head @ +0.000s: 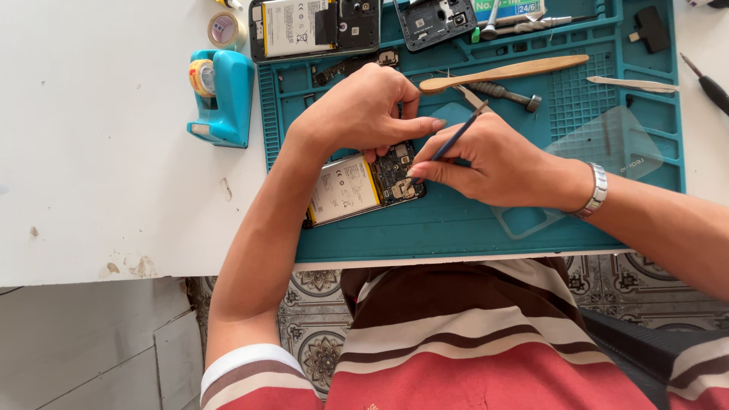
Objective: The person repairs a disassembled smartphone on a teal repair mat, using a blue pry tool to work on the exposed motherboard and battery area. They hold the phone steady with one hand while prying and adjusting small internal components, occasionally repositioning the phone and using a wooden spatula tool.
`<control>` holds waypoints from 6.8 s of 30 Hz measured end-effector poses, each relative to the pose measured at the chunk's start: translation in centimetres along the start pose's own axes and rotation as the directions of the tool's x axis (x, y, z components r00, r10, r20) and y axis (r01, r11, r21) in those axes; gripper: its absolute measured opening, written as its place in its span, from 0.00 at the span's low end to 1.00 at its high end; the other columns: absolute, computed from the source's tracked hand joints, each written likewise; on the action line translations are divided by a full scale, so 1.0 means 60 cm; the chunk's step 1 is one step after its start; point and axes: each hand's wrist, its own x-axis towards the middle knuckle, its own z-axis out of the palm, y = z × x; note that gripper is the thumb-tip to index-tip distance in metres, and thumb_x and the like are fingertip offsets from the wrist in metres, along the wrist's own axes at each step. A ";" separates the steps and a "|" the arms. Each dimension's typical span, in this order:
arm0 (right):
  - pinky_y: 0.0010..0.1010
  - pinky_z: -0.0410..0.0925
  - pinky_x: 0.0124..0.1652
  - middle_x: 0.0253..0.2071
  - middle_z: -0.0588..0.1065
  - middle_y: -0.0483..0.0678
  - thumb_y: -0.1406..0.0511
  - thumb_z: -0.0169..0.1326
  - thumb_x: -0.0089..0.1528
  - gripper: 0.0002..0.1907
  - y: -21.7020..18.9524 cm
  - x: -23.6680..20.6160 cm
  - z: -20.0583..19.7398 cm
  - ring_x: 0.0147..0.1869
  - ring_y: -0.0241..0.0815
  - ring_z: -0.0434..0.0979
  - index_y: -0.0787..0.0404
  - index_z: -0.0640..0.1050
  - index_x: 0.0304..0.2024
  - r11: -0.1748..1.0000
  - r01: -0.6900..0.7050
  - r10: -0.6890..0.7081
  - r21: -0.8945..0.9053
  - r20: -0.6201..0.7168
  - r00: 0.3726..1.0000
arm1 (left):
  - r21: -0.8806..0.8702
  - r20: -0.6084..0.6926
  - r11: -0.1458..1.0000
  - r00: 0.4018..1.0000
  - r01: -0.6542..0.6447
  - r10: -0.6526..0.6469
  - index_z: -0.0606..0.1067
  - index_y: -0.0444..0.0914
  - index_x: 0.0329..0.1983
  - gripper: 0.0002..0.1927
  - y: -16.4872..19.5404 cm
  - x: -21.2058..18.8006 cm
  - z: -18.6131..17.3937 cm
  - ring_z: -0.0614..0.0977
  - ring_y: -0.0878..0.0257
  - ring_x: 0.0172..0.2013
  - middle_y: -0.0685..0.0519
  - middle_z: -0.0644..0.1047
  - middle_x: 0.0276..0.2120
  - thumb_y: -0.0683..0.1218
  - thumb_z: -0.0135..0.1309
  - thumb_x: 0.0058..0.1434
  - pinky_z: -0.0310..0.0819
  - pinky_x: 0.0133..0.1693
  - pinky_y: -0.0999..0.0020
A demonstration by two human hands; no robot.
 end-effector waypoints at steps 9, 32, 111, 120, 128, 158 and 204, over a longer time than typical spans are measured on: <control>0.40 0.71 0.44 0.37 0.81 0.45 0.64 0.64 0.58 0.09 -0.029 -0.006 0.002 0.43 0.49 0.79 0.58 0.82 0.40 0.956 0.223 -0.205 -0.191 0.106 0.973 | 0.024 0.001 1.000 1.000 -0.013 0.013 0.75 0.37 0.20 0.24 -0.005 0.001 0.001 0.81 0.68 0.14 0.52 0.77 0.13 0.58 0.62 0.62 0.76 0.17 0.74; 0.40 0.71 0.43 0.36 0.80 0.46 0.66 0.64 0.56 0.10 -0.030 -0.007 -0.006 0.41 0.51 0.78 0.58 0.81 0.40 0.972 0.207 -0.189 -0.113 0.148 0.971 | 0.026 -0.010 0.999 1.000 -0.024 0.025 0.75 0.36 0.20 0.24 -0.005 0.004 0.003 0.81 0.68 0.15 0.52 0.76 0.13 0.57 0.62 0.62 0.76 0.17 0.73; 0.37 0.70 0.33 0.29 0.77 0.49 0.57 0.67 0.58 0.16 -0.006 0.001 -0.126 0.35 0.46 0.77 0.63 0.80 0.37 0.768 -0.101 -0.043 -0.632 -0.209 0.977 | -0.110 0.079 0.974 0.979 0.196 -0.188 0.76 0.31 0.21 0.24 0.029 -0.014 -0.014 0.81 0.67 0.16 0.53 0.77 0.15 0.51 0.50 0.68 0.79 0.20 0.71; 0.40 0.70 0.41 0.33 0.77 0.49 0.73 0.56 0.60 0.11 0.007 -0.001 -0.122 0.39 0.48 0.76 0.60 0.84 0.44 0.682 -0.149 0.024 -0.716 -0.182 0.983 | -0.094 0.070 0.981 0.984 0.171 -0.165 0.77 0.31 0.21 0.24 0.028 -0.016 -0.014 0.81 0.66 0.15 0.52 0.77 0.14 0.51 0.50 0.68 0.79 0.19 0.71; 0.41 0.70 0.43 0.37 0.76 0.54 0.60 0.62 0.64 0.16 0.009 -0.003 -0.114 0.45 0.51 0.74 0.66 0.81 0.47 0.748 -0.075 -0.081 -0.660 -0.202 0.976 | -0.098 0.078 0.980 0.983 0.171 -0.163 0.77 0.31 0.21 0.23 0.026 -0.014 -0.014 0.81 0.66 0.14 0.52 0.77 0.14 0.51 0.51 0.68 0.78 0.18 0.71; 0.36 0.71 0.32 0.42 0.75 0.58 0.73 0.54 0.63 0.06 -0.006 -0.001 -0.113 0.35 0.50 0.78 0.71 0.72 0.41 0.868 0.068 -0.188 -0.492 -0.199 0.962 | -0.078 0.067 0.986 0.987 0.149 -0.144 0.76 0.33 0.20 0.24 0.020 -0.008 -0.011 0.81 0.68 0.15 0.54 0.77 0.14 0.53 0.51 0.68 0.78 0.18 0.72; 0.36 0.63 0.24 0.21 0.72 0.45 0.49 0.67 0.53 0.24 -0.027 -0.002 -0.045 0.24 0.43 0.72 0.59 0.72 0.24 0.911 0.045 -0.068 -0.410 -0.042 0.997 | -0.035 0.085 0.989 0.987 0.141 -0.138 0.76 0.34 0.19 0.29 0.019 -0.004 -0.008 0.82 0.68 0.16 0.53 0.77 0.13 0.59 0.51 0.68 0.78 0.19 0.73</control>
